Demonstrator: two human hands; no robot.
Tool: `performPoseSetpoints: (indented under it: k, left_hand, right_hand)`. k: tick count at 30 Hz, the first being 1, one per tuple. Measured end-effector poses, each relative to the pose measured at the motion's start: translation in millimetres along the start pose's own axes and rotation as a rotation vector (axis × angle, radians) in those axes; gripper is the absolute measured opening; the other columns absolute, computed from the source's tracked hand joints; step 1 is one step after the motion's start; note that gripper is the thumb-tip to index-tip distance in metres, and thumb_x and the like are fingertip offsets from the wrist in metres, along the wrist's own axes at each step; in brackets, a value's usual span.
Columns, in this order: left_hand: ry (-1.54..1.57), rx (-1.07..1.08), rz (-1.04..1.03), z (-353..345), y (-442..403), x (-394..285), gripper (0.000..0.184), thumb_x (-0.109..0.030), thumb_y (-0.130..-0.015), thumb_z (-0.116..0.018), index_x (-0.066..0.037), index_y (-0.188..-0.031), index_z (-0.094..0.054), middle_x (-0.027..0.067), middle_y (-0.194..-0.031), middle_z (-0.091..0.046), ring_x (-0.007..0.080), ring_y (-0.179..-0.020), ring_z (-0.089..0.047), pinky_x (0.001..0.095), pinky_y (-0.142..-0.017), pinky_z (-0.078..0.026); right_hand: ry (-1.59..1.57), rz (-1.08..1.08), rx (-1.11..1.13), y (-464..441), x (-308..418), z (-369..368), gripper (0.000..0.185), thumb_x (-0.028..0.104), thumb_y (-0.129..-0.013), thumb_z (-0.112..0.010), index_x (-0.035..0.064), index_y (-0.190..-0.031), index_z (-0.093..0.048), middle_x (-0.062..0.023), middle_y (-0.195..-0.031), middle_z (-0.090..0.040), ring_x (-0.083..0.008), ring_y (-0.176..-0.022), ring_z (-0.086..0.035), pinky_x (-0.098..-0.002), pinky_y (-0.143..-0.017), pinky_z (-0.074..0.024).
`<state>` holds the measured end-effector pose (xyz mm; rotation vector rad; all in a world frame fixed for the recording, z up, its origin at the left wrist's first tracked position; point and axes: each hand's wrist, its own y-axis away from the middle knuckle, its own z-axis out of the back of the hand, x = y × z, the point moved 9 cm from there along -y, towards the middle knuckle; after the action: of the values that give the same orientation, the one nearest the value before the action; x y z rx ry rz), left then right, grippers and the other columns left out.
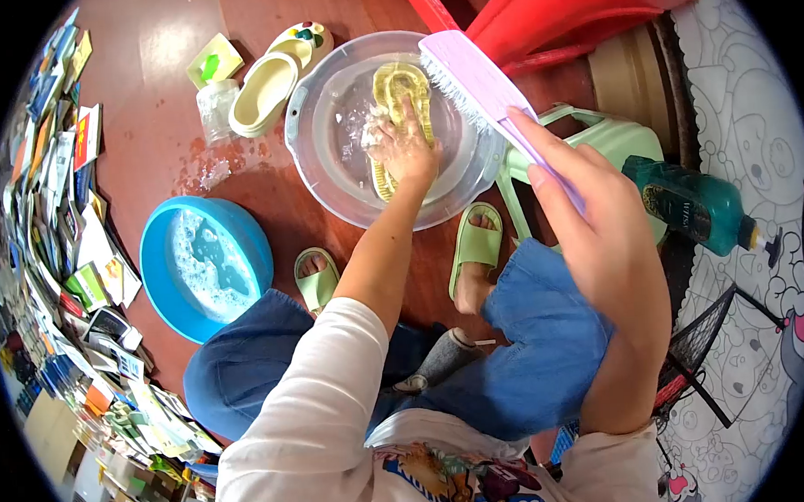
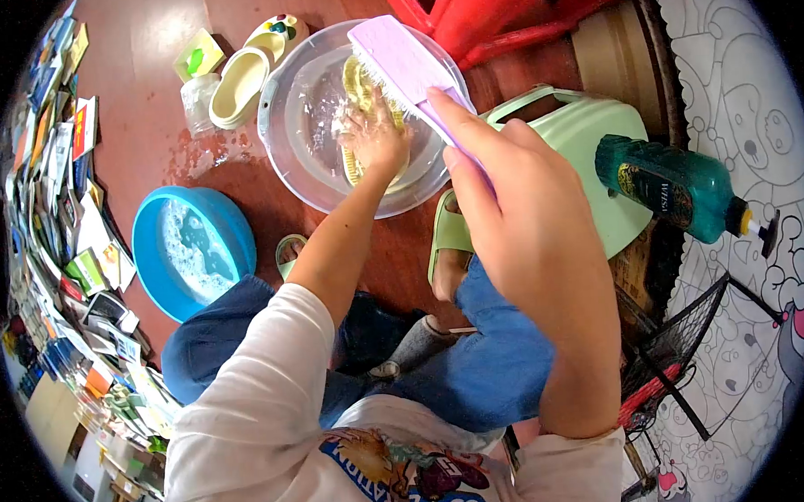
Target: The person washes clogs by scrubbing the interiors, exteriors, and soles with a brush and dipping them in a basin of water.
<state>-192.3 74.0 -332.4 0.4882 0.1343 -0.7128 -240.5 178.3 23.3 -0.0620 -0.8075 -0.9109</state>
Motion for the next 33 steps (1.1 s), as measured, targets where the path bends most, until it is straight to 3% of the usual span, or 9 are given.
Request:
performPoseSetpoints:
  k: [3, 7, 9, 10, 16, 27, 30, 33]
  left_hand:
    - [-0.001, -0.001, 0.016, 23.8, 3.7, -3.7, 0.098, -0.049, -0.079, -0.067, -0.026, -0.156, -0.011, 0.0324, -0.15, -0.024, 0.0473, -0.139, -0.022, 0.0644, -0.107, -0.023]
    - [-0.062, -0.024, -0.056, 52.4, 6.0, -1.2, 0.096, -0.051, -0.074, -0.072, -0.025, -0.153, -0.023, 0.0305, -0.146, -0.029, 0.0442, -0.131, -0.034, 0.0601, -0.101, -0.031]
    - [0.05, 0.158, -0.047, 54.5, 5.2, 0.6, 0.102, -0.056, -0.07, -0.075, -0.031, -0.154, -0.023, 0.0265, -0.143, -0.033, 0.0431, -0.126, -0.04, 0.0587, -0.1, -0.035]
    - [0.048, 0.136, -0.027, 62.6, 8.6, 1.0, 0.102, -0.06, -0.068, -0.074, -0.032, -0.153, -0.024, 0.0253, -0.139, -0.037, 0.0419, -0.124, -0.043, 0.0575, -0.1, -0.036]
    - [0.217, 0.19, 0.122, 99.1, 13.4, 4.4, 0.1, -0.065, -0.067, -0.071, -0.031, -0.151, -0.03, 0.0249, -0.141, -0.039, 0.042, -0.132, -0.04, 0.0569, -0.104, -0.033]
    - [0.137, 0.128, 0.023, 172.4, 35.4, -9.2, 0.098, -0.065, -0.065, -0.073, -0.03, -0.148, -0.035, 0.0256, -0.142, -0.038, 0.0413, -0.133, -0.04, 0.0552, -0.106, -0.035]
    - [0.246, 0.13, 0.016, 178.6, 34.1, -2.5, 0.102, -0.065, -0.065, -0.074, -0.028, -0.15, -0.032, 0.0251, -0.14, -0.04, 0.0408, -0.13, -0.044, 0.0544, -0.103, -0.037]
    - [0.478, 0.143, -0.123, 187.9, 31.4, 4.4, 0.105, -0.064, -0.065, -0.076, -0.014, -0.148, -0.035, 0.028, -0.135, -0.047, 0.0419, -0.125, -0.049, 0.0448, -0.102, -0.044]
  right_hand:
    - [-0.006, 0.034, -0.037, -1.3, -3.0, -1.2, 0.037, 0.011, -0.093, -0.055, 0.0062, -0.13, -0.059, -0.0201, -0.073, -0.052, -0.0347, -0.067, -0.053, -0.0426, -0.063, -0.0413]
    - [0.114, 0.051, -0.065, -2.6, -2.1, 0.9, 0.035, 0.014, -0.093, -0.055, 0.0049, -0.127, -0.06, -0.025, -0.081, -0.058, -0.0415, -0.076, -0.058, -0.0476, -0.071, -0.0455]
    - [0.142, 0.04, -0.072, -4.2, -2.3, 1.7, 0.035, 0.014, -0.093, -0.055, 0.0046, -0.126, -0.061, -0.027, -0.085, -0.061, -0.0434, -0.08, -0.06, -0.0492, -0.074, -0.0466]
    - [0.108, 0.037, -0.058, -4.9, -2.9, 0.5, 0.035, 0.014, -0.093, -0.054, 0.0047, -0.126, -0.061, -0.0279, -0.089, -0.062, -0.0433, -0.085, -0.061, -0.0491, -0.078, -0.0472]
    - [0.081, 0.042, -0.095, -3.8, -4.5, 7.8, 0.035, 0.015, -0.092, -0.052, 0.0055, -0.125, -0.061, -0.0282, -0.101, -0.064, -0.0419, -0.097, -0.062, -0.0484, -0.087, -0.0482]
    - [0.045, 0.011, -0.129, -10.0, -5.1, 14.8, 0.036, 0.02, -0.092, -0.051, 0.0082, -0.125, -0.063, -0.0255, -0.107, -0.065, -0.0415, -0.102, -0.062, -0.0481, -0.093, -0.0478]
    - [0.056, 0.003, -0.119, -11.5, -11.8, 14.1, 0.037, 0.02, -0.092, -0.05, 0.0088, -0.126, -0.062, -0.0262, -0.108, -0.064, -0.0422, -0.103, -0.061, -0.0483, -0.093, -0.0478]
    - [0.086, 0.0, -0.129, -12.9, -14.8, 14.5, 0.038, 0.019, -0.092, -0.049, 0.009, -0.126, -0.062, -0.0265, -0.109, -0.064, -0.0423, -0.104, -0.061, -0.0482, -0.094, -0.0479]
